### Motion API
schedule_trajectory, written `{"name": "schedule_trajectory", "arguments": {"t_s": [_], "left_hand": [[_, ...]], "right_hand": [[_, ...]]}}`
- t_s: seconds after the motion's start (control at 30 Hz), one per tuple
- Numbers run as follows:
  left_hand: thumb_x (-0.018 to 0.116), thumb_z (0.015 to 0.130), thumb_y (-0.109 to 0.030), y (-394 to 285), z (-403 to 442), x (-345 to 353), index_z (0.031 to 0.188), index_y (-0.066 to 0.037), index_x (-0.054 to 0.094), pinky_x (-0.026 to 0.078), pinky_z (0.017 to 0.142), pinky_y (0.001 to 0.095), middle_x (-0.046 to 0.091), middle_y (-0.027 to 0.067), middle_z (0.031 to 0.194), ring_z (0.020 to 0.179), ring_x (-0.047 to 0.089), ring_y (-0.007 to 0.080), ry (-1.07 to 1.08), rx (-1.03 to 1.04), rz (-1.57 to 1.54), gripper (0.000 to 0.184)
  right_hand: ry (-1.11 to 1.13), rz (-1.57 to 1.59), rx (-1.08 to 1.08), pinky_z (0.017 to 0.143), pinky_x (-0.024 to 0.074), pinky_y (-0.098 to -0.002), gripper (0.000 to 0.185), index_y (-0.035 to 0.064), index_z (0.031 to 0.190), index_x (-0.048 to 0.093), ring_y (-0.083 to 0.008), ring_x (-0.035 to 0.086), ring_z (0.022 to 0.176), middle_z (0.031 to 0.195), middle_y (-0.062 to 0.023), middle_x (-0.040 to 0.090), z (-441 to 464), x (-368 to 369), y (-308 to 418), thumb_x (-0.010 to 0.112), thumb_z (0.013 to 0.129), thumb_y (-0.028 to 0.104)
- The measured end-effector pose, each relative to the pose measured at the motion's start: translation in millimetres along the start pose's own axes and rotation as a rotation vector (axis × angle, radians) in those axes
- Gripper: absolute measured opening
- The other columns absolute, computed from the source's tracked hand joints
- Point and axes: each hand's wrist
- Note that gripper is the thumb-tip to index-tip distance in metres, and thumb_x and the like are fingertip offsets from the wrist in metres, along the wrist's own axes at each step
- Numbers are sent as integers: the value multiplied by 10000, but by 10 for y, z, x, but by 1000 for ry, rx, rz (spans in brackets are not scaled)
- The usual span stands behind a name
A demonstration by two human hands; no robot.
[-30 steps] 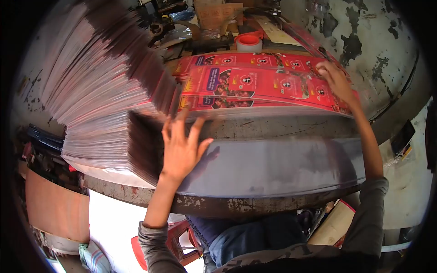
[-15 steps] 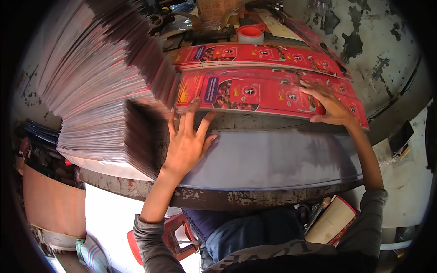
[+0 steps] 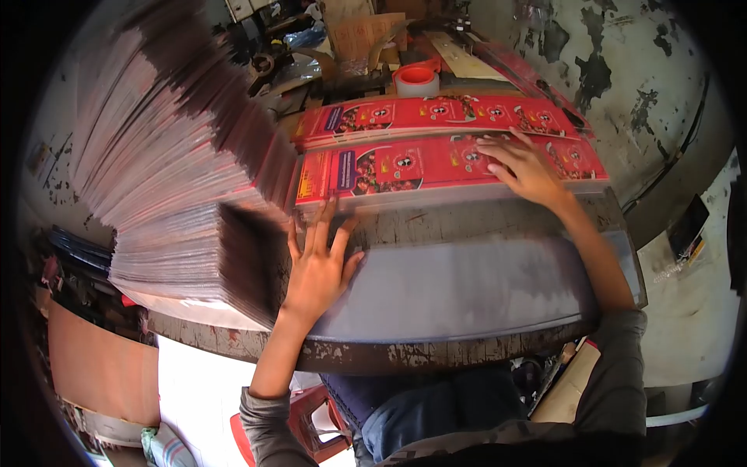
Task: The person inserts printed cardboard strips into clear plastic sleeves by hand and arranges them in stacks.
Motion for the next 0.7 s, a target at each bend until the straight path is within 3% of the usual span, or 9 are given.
{"name": "schedule_trajectory", "arguments": {"t_s": [0.03,0.13,0.17,0.27,0.33,0.53,0.6,0.63,0.7], "left_hand": [[626,820,-289,4,-1,-5,1262,-110,451,206,1047,562,267,136,1446,1329,288,275,-8,7,4,508],[626,819,-285,-1,16,-25,1264,-98,446,208,1043,570,267,139,1446,1324,295,289,9,10,10,515],[626,818,-285,-9,18,-46,1268,-94,440,206,1041,575,263,139,1448,1320,301,297,8,-1,-8,523],[629,814,-281,-11,3,-22,1278,-86,422,204,1036,588,257,141,1450,1306,318,315,14,-13,-30,545],[620,812,-327,3,-1,-17,1288,-110,425,191,1041,582,292,159,1413,1298,325,281,-1,-46,-9,558],[642,804,-273,19,-8,-13,1271,-101,423,222,1030,580,306,152,1398,1301,311,309,-9,-9,9,543],[645,801,-266,22,-3,-14,1247,-105,451,241,1028,560,323,148,1384,1291,324,301,-18,-1,26,512],[642,802,-267,26,0,-16,1224,-104,473,253,1025,548,337,147,1372,1281,336,303,-13,6,7,482],[640,804,-268,17,2,-5,1200,-103,495,264,1023,537,351,145,1359,1270,347,304,-6,15,-14,453]], "right_hand": [[-169,-177,-103,1052,288,-450,346,79,1169,560,-236,500,1178,1330,-63,478,-33,13,39,562,866,245],[-385,-191,-159,1038,303,-442,417,67,1170,561,-226,508,1170,1313,-98,486,-43,-76,222,605,825,298],[-477,-222,-234,997,344,-437,473,76,1177,556,-232,542,1082,1224,-119,531,-17,-40,259,627,791,341],[-184,-174,-203,933,387,-430,487,82,1182,549,-236,545,967,1087,-112,562,-3,146,337,628,787,356],[-265,-163,-259,867,409,-423,474,85,1183,546,-242,524,893,1009,-99,549,47,142,335,621,798,352],[-270,-30,99,897,398,-466,471,112,1204,524,-282,501,1043,1175,-114,504,171,-61,-101,598,831,392],[-165,-136,197,969,333,-534,540,137,1242,481,-324,427,1188,1307,-133,427,261,-36,-355,577,832,475],[-14,-68,288,1017,247,-582,690,169,1321,409,-350,313,1294,1403,-140,330,315,-48,-476,589,785,564],[117,-67,377,1041,222,-566,755,182,1354,366,-353,277,1313,1421,-141,306,416,-38,-647,608,759,579]]}}
Point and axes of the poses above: each hand's wrist, its own z-axis towards the middle knuckle, its own x-axis out of the palm, y = z × x
